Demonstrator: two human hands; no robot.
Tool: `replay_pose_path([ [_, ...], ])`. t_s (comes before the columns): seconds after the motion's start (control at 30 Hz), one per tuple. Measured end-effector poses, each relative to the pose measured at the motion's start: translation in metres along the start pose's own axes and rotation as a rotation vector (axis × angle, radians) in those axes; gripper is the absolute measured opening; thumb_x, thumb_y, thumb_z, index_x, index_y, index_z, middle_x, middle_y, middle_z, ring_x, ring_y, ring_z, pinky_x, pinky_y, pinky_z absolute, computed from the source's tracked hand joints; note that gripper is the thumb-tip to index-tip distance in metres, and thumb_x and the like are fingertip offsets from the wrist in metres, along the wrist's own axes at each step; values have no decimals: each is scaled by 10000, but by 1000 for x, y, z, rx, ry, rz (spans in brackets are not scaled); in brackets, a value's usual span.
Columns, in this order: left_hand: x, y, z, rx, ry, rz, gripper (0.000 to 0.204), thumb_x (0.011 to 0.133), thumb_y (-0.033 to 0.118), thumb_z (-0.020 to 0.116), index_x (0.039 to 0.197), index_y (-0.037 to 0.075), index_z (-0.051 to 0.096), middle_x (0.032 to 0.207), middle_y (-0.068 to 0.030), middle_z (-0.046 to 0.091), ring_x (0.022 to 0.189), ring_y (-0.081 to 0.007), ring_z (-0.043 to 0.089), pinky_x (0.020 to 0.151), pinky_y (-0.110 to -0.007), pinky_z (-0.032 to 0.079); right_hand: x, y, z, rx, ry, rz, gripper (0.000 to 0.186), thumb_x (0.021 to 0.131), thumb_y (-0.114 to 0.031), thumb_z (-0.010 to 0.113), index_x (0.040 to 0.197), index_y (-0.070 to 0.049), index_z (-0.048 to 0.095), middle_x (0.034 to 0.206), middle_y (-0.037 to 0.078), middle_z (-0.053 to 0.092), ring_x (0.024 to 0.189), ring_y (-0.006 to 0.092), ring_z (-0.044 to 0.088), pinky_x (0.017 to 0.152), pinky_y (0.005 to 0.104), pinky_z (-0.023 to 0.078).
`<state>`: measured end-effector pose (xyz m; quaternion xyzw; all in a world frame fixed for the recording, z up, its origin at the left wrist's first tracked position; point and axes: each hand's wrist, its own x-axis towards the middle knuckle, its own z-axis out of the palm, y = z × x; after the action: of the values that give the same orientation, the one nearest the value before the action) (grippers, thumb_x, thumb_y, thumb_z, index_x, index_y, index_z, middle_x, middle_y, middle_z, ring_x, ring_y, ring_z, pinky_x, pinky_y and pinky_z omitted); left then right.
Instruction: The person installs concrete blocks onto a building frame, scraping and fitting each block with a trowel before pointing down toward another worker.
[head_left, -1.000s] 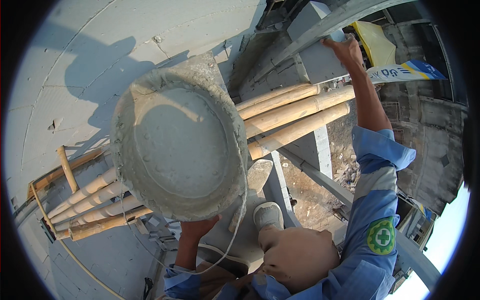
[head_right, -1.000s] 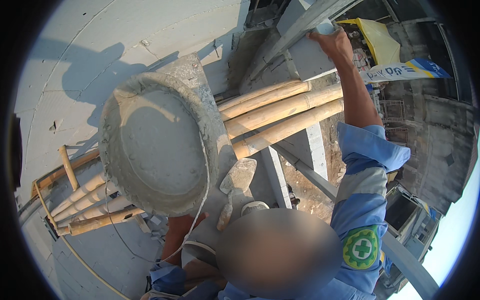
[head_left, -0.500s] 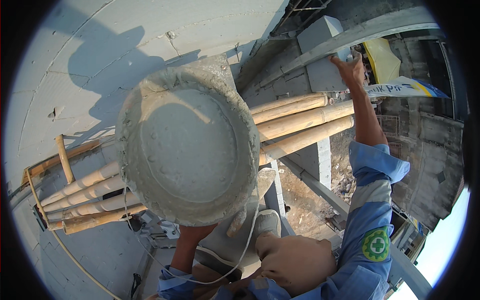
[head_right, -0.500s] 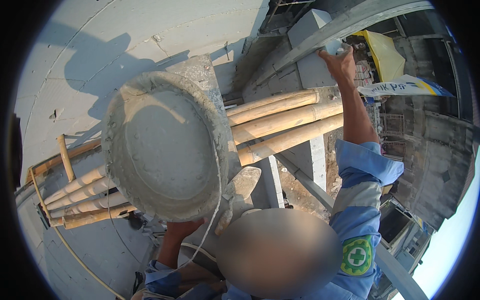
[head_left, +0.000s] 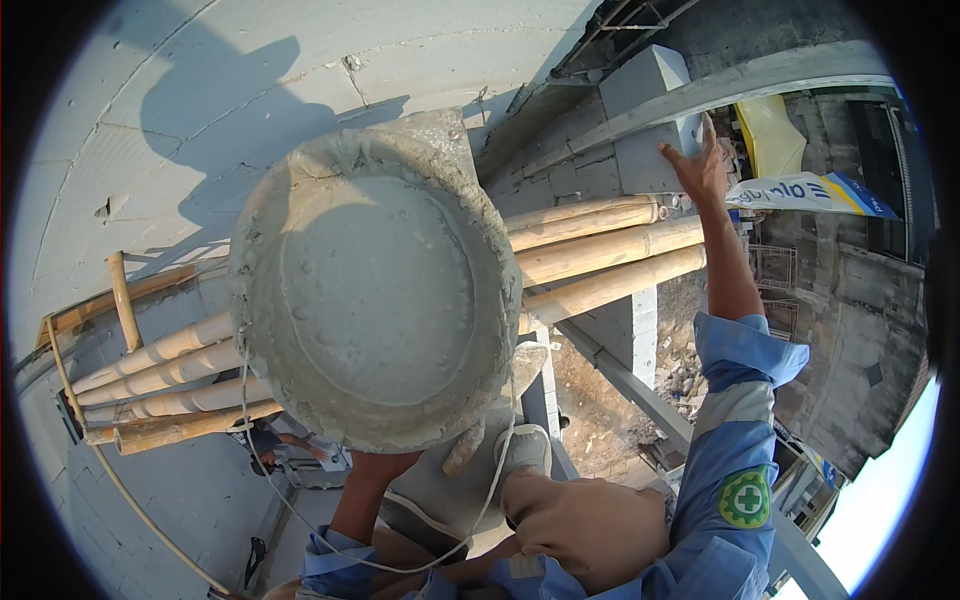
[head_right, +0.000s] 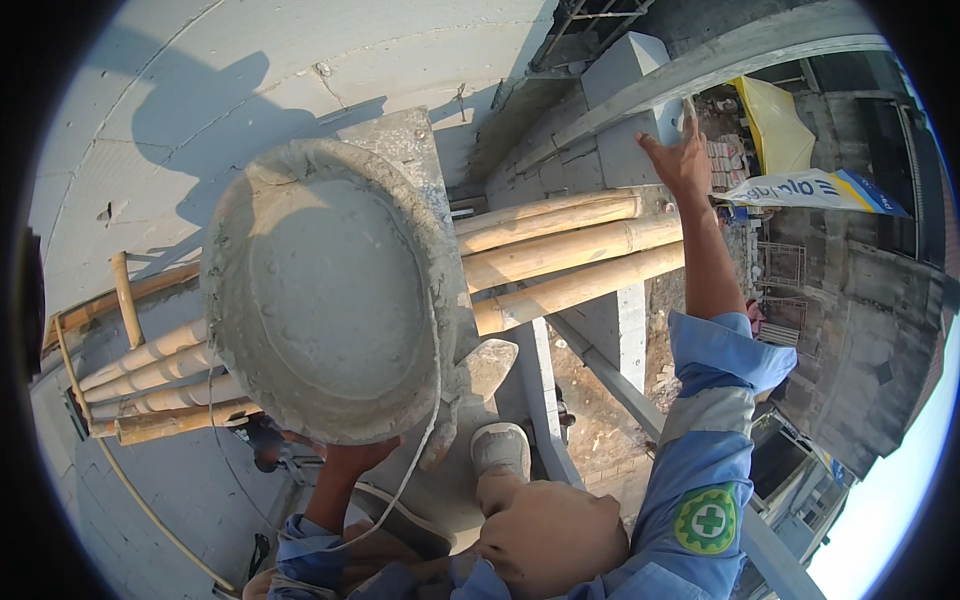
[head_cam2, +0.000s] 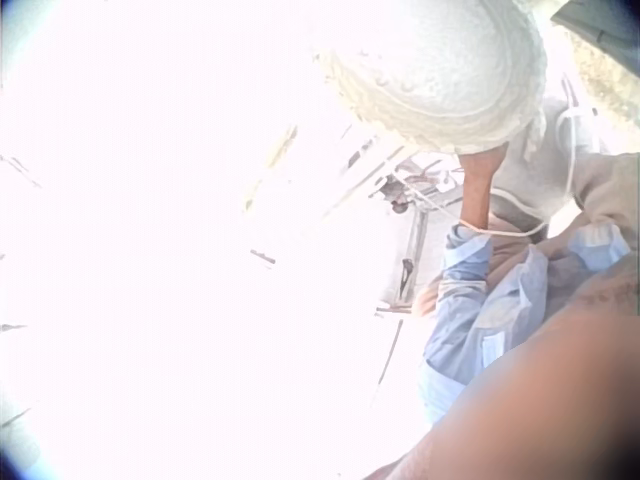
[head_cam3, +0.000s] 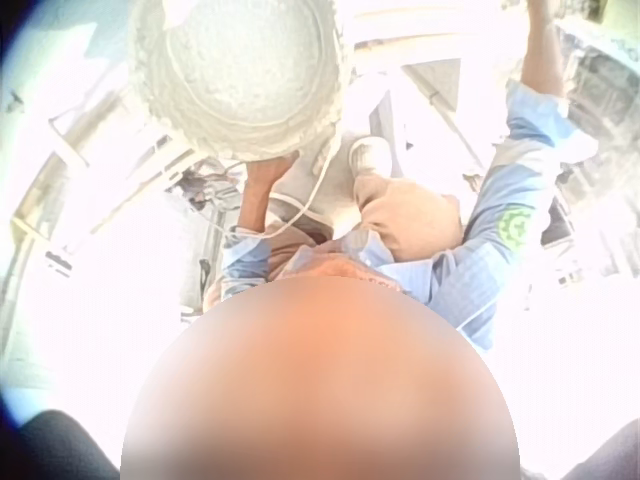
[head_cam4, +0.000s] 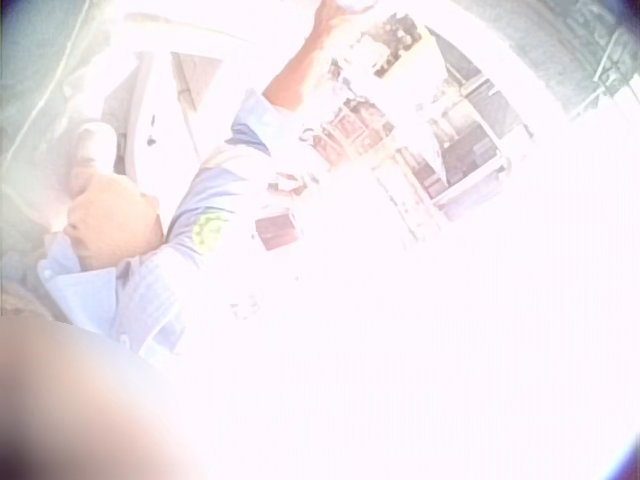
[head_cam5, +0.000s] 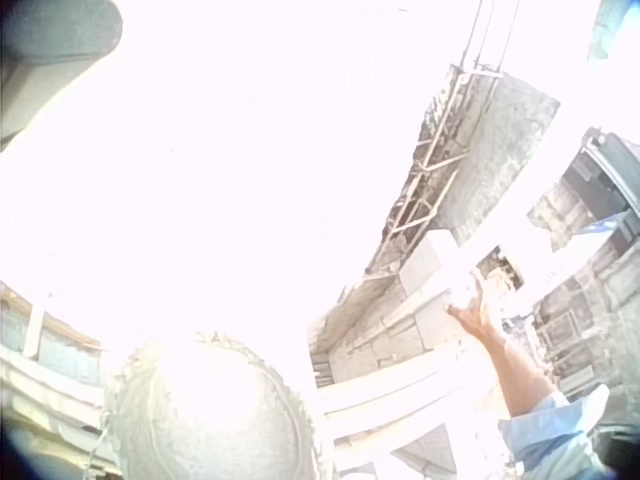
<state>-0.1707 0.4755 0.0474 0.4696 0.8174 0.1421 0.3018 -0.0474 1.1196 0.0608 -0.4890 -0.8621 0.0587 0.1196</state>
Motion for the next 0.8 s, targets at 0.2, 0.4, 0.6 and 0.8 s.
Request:
replay_pose_path([
  [0.2,8,11,-13,85,-7,35,549,773,436,780,1291,278,690,1340,-20,654,1300,-292,559,1131,-535,372,4,12,11,-97,-104,123,1024,767,-558,765,1596,-161,315,1375,296,550,1228,430,602,1038,501,479],
  [0.4,9,12,-17,73,-85,2,563,745,423,791,1279,272,693,1334,-28,656,1280,-305,567,1130,-534,369,10,5,8,-16,-170,129,1024,755,-541,775,1607,-210,314,1336,291,598,1238,414,601,1038,487,486],
  [0.6,11,14,-13,77,-51,-3,545,766,427,786,1281,276,693,1336,-30,658,1302,-305,555,1140,-535,361,13,13,8,-13,-115,65,1018,769,-502,769,1596,-116,318,1326,320,602,1248,432,593,1050,472,482],
  [0.8,-1,-1,0,52,-48,5,596,821,452,760,1359,224,637,1383,-68,627,1330,-309,533,1157,-515,349,8,-7,-8,58,-215,50,1018,776,-454,773,1570,-10,318,1344,344,585,1241,431,608,1057,449,479],
])
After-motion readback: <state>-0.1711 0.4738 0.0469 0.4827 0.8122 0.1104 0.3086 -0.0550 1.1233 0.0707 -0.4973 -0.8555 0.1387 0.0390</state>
